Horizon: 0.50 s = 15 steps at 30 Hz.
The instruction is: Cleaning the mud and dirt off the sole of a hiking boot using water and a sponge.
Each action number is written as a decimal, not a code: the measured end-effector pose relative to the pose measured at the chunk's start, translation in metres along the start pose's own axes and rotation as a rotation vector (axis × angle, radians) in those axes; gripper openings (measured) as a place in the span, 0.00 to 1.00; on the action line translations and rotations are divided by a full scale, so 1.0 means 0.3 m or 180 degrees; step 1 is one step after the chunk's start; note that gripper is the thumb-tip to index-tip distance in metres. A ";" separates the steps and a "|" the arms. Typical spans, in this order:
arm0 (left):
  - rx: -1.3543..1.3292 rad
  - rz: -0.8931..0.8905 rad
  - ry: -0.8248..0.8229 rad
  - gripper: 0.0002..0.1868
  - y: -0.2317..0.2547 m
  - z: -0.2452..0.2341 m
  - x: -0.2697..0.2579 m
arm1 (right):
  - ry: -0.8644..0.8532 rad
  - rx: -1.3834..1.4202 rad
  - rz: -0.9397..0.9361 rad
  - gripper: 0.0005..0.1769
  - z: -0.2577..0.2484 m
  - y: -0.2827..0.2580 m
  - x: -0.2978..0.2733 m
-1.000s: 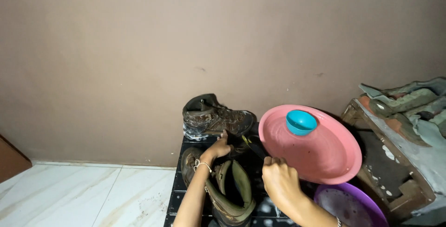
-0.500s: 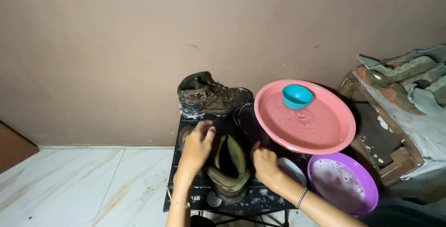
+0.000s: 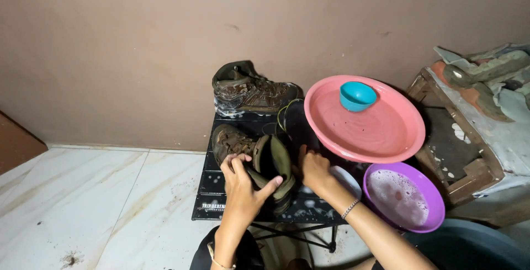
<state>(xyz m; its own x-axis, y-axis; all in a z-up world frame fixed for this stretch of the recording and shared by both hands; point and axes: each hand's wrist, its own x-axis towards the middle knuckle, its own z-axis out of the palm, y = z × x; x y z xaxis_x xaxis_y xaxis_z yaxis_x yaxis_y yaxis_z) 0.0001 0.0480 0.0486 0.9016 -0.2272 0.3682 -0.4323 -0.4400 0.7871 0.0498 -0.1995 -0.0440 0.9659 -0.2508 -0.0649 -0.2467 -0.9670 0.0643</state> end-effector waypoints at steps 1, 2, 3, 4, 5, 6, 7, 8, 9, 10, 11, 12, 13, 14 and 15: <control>0.0003 -0.0018 -0.0003 0.42 0.012 0.011 -0.005 | -0.0016 -0.0001 -0.0008 0.46 -0.054 0.003 -0.036; -0.0279 -0.0170 0.0109 0.35 0.024 0.022 -0.003 | -0.0018 0.0475 -0.0090 0.36 -0.114 0.006 -0.064; -0.0561 -0.0323 0.0222 0.28 0.036 0.032 0.000 | -0.0019 0.0951 -0.0172 0.26 -0.174 0.010 -0.092; -0.0560 -0.0330 0.0220 0.28 0.065 0.015 0.011 | -0.0027 0.0951 -0.0173 0.26 -0.211 0.017 -0.114; -0.0437 -0.0662 0.0243 0.24 0.094 -0.002 0.023 | 0.0495 0.1349 -0.0490 0.22 -0.247 0.025 -0.135; -0.0304 -0.0999 0.0266 0.21 0.123 -0.021 0.032 | 0.1017 0.1750 -0.0804 0.20 -0.282 0.031 -0.158; -0.0294 -0.1013 0.0264 0.21 0.101 -0.010 0.053 | 0.1002 0.1758 -0.0807 0.20 -0.321 0.031 -0.189; -0.0006 -0.1120 0.0247 0.21 0.079 0.000 0.080 | 0.0618 0.1870 -0.0451 0.20 -0.364 0.032 -0.214; 0.0280 -0.1224 0.0232 0.21 0.058 0.009 0.107 | 0.0238 0.1976 -0.0089 0.20 -0.408 0.033 -0.240; 0.0278 -0.1226 0.0232 0.21 0.071 -0.002 0.097 | 0.0237 0.1974 -0.0089 0.20 -0.389 0.035 -0.250; 0.0225 -0.1130 0.0401 0.19 0.085 -0.014 0.088 | 0.0174 0.1956 -0.0108 0.20 -0.370 0.036 -0.261; 0.0173 -0.1034 0.0573 0.17 0.098 -0.027 0.080 | 0.0112 0.1938 -0.0131 0.20 -0.351 0.037 -0.269; 0.0171 -0.1036 0.0576 0.17 0.109 -0.041 0.071 | 0.0111 0.1934 -0.0134 0.20 -0.369 0.021 -0.292; 0.0003 -0.0931 0.0681 0.15 0.120 -0.058 0.062 | 0.0146 0.2426 -0.0097 0.22 -0.386 0.003 -0.316; -0.0164 -0.0824 0.0785 0.14 0.131 -0.075 0.052 | 0.0181 0.2917 -0.0059 0.25 -0.404 -0.015 -0.340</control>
<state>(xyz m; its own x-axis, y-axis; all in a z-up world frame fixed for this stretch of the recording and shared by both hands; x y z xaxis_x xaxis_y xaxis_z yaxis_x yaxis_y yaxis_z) -0.0025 0.0467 0.0963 0.9607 0.1055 0.2568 -0.1933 -0.4098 0.8914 -0.0381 -0.1639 0.0829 0.9667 -0.2558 -0.0074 -0.1738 -0.6353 -0.7525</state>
